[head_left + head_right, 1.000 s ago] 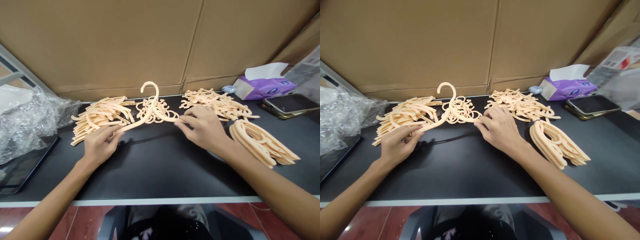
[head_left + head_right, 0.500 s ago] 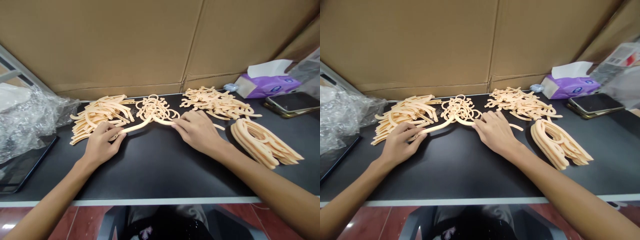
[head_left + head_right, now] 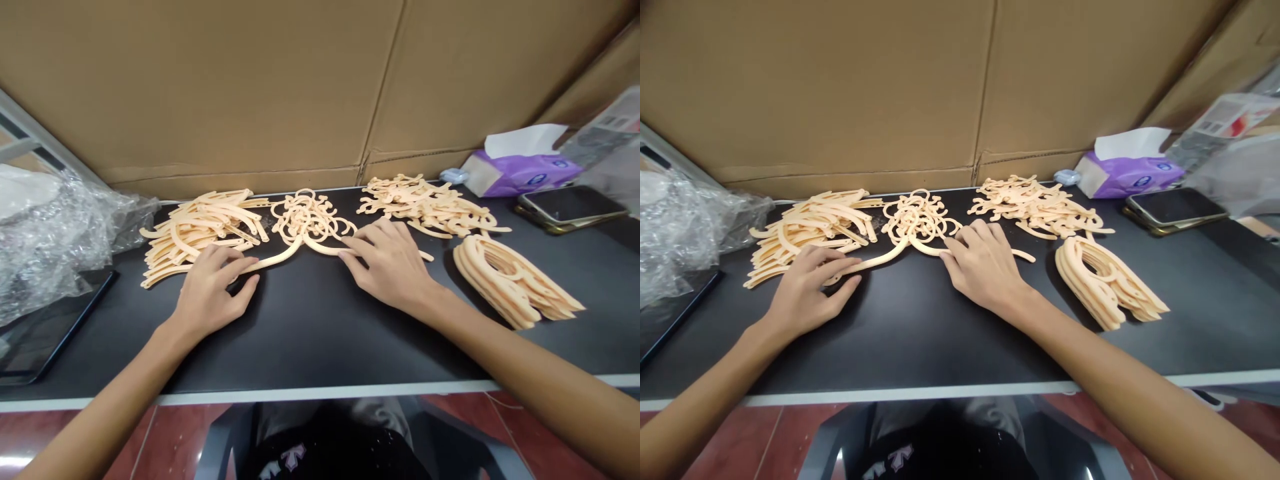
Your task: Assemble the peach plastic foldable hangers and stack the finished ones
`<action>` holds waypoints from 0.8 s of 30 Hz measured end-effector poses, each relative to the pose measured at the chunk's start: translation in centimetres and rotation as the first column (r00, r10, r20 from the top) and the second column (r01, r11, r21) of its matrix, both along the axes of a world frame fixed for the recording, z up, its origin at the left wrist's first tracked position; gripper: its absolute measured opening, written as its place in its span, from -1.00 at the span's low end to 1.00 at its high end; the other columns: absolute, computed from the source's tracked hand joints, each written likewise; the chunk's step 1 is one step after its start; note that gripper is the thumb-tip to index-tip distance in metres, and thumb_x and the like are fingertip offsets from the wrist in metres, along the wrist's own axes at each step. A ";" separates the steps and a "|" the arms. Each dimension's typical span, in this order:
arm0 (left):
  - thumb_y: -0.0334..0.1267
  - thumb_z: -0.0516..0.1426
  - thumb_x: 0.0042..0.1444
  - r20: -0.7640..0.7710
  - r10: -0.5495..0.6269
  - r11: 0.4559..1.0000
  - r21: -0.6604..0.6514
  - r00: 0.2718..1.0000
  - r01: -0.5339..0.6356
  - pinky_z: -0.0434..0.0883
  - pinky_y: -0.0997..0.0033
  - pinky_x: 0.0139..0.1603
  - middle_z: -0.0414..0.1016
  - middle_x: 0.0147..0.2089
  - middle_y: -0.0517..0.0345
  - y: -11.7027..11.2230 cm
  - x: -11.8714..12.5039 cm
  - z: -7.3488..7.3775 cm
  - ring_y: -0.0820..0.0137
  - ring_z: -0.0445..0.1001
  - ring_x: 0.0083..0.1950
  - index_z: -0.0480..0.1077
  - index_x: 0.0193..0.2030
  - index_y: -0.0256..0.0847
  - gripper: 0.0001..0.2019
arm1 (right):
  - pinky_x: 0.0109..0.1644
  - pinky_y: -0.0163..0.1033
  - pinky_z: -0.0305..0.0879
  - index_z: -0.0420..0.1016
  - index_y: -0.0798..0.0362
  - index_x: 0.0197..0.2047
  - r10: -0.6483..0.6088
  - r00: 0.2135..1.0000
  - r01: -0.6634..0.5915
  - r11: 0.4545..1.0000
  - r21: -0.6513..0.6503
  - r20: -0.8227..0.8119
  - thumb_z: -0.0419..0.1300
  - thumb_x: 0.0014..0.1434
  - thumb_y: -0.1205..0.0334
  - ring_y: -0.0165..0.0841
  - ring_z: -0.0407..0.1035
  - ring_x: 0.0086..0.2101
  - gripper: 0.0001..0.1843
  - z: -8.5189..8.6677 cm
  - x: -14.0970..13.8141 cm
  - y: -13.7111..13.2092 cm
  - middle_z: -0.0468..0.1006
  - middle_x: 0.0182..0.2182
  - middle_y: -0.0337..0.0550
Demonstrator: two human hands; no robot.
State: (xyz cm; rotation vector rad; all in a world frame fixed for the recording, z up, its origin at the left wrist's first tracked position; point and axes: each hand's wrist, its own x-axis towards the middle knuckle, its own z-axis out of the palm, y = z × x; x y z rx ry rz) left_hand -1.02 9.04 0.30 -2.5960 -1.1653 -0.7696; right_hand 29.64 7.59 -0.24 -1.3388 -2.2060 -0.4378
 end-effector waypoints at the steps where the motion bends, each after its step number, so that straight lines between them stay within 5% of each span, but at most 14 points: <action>1: -0.25 0.18 0.22 -0.008 -0.026 0.999 -0.025 1.000 0.026 0.45 0.11 0.01 0.52 -0.11 -0.04 -0.6 0.4 0.2 0.18 0.44 -0.06 0.54 -0.04 -0.21 -0.79 | -0.11 -0.05 0.16 0.63 0.13 -0.18 0.020 1.000 -0.020 1.000 0.002 -0.021 0.12 0.35 0.20 -0.15 0.35 -0.18 -0.73 0.3 -0.4 -0.5 0.62 -0.22 0.01; 6: -0.17 0.09 0.33 -0.151 -0.129 0.969 -0.229 0.980 0.093 0.38 -0.03 0.23 0.43 0.22 -0.17 -5.3 1.6 0.3 0.07 0.39 0.22 0.43 0.20 -0.23 -0.63 | 0.06 0.01 0.31 0.60 0.13 -0.01 0.131 0.986 -0.147 0.974 -0.173 -0.102 0.13 0.36 0.14 -0.14 0.41 -0.04 -0.69 0.5 -1.8 -5.2 0.63 -0.06 0.03; 10: -0.01 0.00 0.38 -0.267 -0.128 0.955 -0.293 0.955 0.046 0.27 -0.08 0.37 0.15 0.48 -0.13 -7.7 1.3 -0.5 0.05 0.18 0.45 0.11 0.46 -0.22 -0.41 | 0.26 0.18 0.27 0.41 0.23 0.26 0.088 0.996 -0.081 0.957 -0.280 0.012 0.09 0.36 -0.01 0.01 0.26 0.24 -0.42 -0.7 -1.2 -8.5 0.42 0.26 0.17; 16: 0.14 -0.06 0.37 -0.340 -0.086 0.953 -0.303 0.937 -0.023 0.12 -0.12 0.47 -0.01 0.54 0.06 -7.7 1.4 -1.0 0.09 0.00 0.54 -0.05 0.52 -0.10 -0.32 | 0.42 0.22 0.07 0.12 0.25 0.44 0.036 0.992 0.019 0.902 -0.432 0.119 -0.11 0.41 -0.14 -0.04 -0.01 0.41 -0.24 -1.4 -0.7 -9.1 0.11 0.42 0.13; 24: 0.17 -0.10 0.38 -0.390 -0.070 0.954 -0.294 0.918 -0.053 0.13 -0.13 0.46 -0.06 0.54 0.08 -7.8 1.6 -0.8 0.10 -0.02 0.55 -0.07 0.52 -0.09 -0.32 | 0.45 0.19 0.01 0.12 0.26 0.44 0.031 0.995 0.017 0.884 -0.467 0.096 -0.14 0.41 -0.17 -0.06 -0.05 0.42 -0.22 -1.4 -1.1 -9.0 0.07 0.42 0.14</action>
